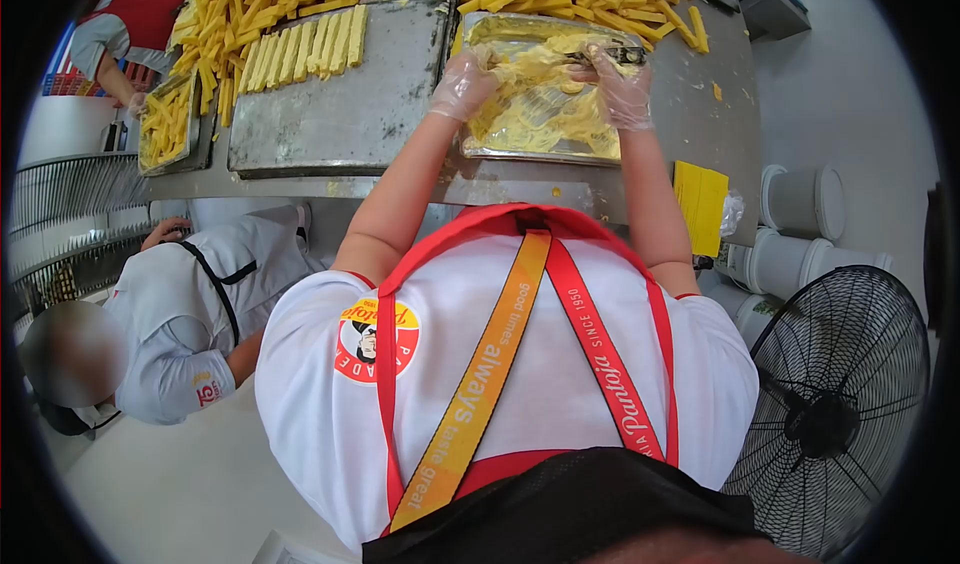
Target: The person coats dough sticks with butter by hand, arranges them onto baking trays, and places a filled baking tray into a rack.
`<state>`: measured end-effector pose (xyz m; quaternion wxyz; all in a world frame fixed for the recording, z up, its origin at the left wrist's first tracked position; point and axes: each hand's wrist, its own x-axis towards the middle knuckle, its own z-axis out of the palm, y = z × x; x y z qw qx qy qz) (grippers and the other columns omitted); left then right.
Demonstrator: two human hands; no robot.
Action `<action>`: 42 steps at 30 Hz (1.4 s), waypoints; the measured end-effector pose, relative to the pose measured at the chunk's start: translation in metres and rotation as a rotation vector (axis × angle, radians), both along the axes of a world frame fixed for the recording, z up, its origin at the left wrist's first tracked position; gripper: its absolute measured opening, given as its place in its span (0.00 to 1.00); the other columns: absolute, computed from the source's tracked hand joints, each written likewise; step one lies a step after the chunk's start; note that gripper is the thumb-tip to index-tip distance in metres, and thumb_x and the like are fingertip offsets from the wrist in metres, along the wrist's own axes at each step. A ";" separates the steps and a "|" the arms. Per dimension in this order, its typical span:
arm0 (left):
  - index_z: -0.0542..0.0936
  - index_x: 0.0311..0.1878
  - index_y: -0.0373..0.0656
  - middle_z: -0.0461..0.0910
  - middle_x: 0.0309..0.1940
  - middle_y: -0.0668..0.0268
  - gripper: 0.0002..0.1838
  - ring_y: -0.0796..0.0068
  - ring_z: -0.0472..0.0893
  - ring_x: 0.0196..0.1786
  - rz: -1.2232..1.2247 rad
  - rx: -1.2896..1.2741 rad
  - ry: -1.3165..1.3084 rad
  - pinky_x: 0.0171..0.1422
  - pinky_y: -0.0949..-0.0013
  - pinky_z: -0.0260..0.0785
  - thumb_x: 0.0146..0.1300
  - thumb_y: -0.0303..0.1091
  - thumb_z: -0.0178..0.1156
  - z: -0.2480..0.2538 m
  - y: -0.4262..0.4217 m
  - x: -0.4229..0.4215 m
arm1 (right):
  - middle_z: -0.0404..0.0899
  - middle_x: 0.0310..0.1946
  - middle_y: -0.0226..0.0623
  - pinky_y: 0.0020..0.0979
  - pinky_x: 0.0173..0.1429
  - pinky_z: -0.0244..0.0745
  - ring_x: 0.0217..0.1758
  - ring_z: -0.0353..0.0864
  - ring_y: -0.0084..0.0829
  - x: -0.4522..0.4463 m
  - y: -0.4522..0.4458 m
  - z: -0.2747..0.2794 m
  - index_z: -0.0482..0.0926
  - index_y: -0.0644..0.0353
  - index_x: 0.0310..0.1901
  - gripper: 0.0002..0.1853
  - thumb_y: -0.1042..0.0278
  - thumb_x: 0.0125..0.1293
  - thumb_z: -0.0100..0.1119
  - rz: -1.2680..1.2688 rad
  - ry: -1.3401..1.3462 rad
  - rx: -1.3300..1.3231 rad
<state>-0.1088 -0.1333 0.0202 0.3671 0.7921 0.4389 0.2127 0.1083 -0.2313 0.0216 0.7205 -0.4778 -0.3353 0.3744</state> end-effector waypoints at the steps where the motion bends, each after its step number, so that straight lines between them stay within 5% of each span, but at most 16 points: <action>1: 0.82 0.43 0.35 0.83 0.40 0.45 0.16 0.44 0.81 0.45 0.015 -0.010 0.025 0.52 0.54 0.74 0.51 0.32 0.62 -0.007 0.004 -0.002 | 0.83 0.37 0.42 0.30 0.32 0.86 0.29 0.86 0.33 -0.002 0.001 -0.003 0.77 0.69 0.46 0.10 0.76 0.65 0.64 0.008 0.001 0.005; 9: 0.84 0.43 0.35 0.83 0.40 0.43 0.19 0.46 0.82 0.45 0.075 -0.057 0.042 0.52 0.54 0.74 0.48 0.36 0.63 -0.017 0.013 -0.007 | 0.83 0.36 0.34 0.27 0.39 0.83 0.33 0.84 0.26 0.006 0.003 -0.036 0.79 0.66 0.44 0.10 0.74 0.62 0.67 -0.058 -0.304 -0.129; 12: 0.83 0.43 0.36 0.83 0.39 0.44 0.18 0.46 0.82 0.45 0.036 -0.059 0.076 0.52 0.54 0.74 0.49 0.35 0.62 -0.007 0.010 -0.007 | 0.83 0.35 0.34 0.26 0.39 0.82 0.33 0.84 0.25 -0.016 -0.005 -0.007 0.79 0.66 0.43 0.10 0.73 0.62 0.68 0.010 0.077 0.024; 15: 0.84 0.41 0.37 0.83 0.38 0.47 0.15 0.47 0.82 0.42 0.013 -0.073 0.042 0.49 0.54 0.74 0.50 0.33 0.62 -0.012 0.010 -0.010 | 0.83 0.36 0.36 0.28 0.38 0.83 0.33 0.85 0.27 0.014 0.007 -0.040 0.79 0.66 0.42 0.10 0.74 0.62 0.67 -0.042 -0.185 -0.080; 18: 0.83 0.42 0.40 0.82 0.35 0.51 0.14 0.48 0.81 0.40 -0.167 0.368 -0.009 0.46 0.54 0.74 0.50 0.30 0.61 -0.026 0.011 -0.010 | 0.83 0.37 0.43 0.32 0.31 0.87 0.28 0.86 0.36 0.021 0.011 -0.031 0.75 0.68 0.48 0.12 0.76 0.66 0.63 -0.123 -0.236 -0.200; 21: 0.81 0.47 0.44 0.80 0.32 0.54 0.17 0.50 0.80 0.39 -0.277 0.518 -0.072 0.44 0.55 0.73 0.51 0.28 0.62 -0.036 0.015 -0.014 | 0.82 0.37 0.43 0.31 0.29 0.87 0.26 0.86 0.34 0.011 0.016 -0.004 0.75 0.70 0.47 0.12 0.75 0.64 0.64 0.028 0.110 -0.116; 27: 0.78 0.51 0.46 0.80 0.34 0.57 0.19 0.53 0.80 0.40 -0.455 0.692 -0.050 0.44 0.55 0.73 0.54 0.27 0.60 -0.035 0.020 -0.020 | 0.82 0.34 0.44 0.31 0.27 0.85 0.25 0.85 0.34 0.026 0.026 -0.004 0.72 0.71 0.49 0.17 0.73 0.63 0.66 -0.062 -0.035 -0.365; 30: 0.77 0.53 0.47 0.80 0.35 0.58 0.20 0.54 0.80 0.40 -0.462 0.653 -0.136 0.43 0.55 0.73 0.54 0.26 0.59 -0.038 0.021 -0.022 | 0.82 0.30 0.40 0.29 0.29 0.81 0.26 0.85 0.32 0.020 0.024 0.002 0.78 0.70 0.40 0.09 0.74 0.62 0.65 -0.057 -0.244 -0.437; 33: 0.80 0.47 0.46 0.80 0.32 0.59 0.16 0.55 0.81 0.39 -0.481 0.653 -0.004 0.42 0.55 0.73 0.52 0.28 0.61 -0.028 0.019 -0.022 | 0.82 0.29 0.40 0.29 0.28 0.81 0.25 0.84 0.31 -0.001 0.019 0.026 0.78 0.70 0.38 0.09 0.73 0.60 0.65 0.046 -0.003 -0.207; 36: 0.82 0.37 0.45 0.80 0.28 0.59 0.07 0.56 0.81 0.35 -0.369 0.653 0.000 0.40 0.55 0.73 0.53 0.32 0.64 -0.007 0.015 -0.030 | 0.81 0.31 0.41 0.30 0.24 0.82 0.25 0.85 0.32 0.022 0.024 -0.008 0.74 0.69 0.46 0.16 0.71 0.63 0.68 0.061 -0.116 -0.344; 39: 0.83 0.30 0.46 0.80 0.25 0.59 0.05 0.57 0.81 0.31 0.191 0.678 -0.055 0.37 0.55 0.73 0.55 0.35 0.66 -0.002 0.017 -0.044 | 0.81 0.31 0.40 0.29 0.24 0.81 0.24 0.84 0.30 0.032 0.014 -0.015 0.76 0.69 0.43 0.14 0.70 0.63 0.68 -0.057 -0.236 -0.512; 42: 0.82 0.26 0.42 0.80 0.24 0.55 0.07 0.52 0.80 0.30 0.511 0.536 0.121 0.36 0.56 0.73 0.54 0.35 0.65 0.006 0.046 -0.085 | 0.81 0.29 0.39 0.29 0.23 0.80 0.21 0.82 0.29 0.021 0.004 -0.007 0.76 0.68 0.42 0.12 0.71 0.63 0.68 -0.123 -0.082 -0.393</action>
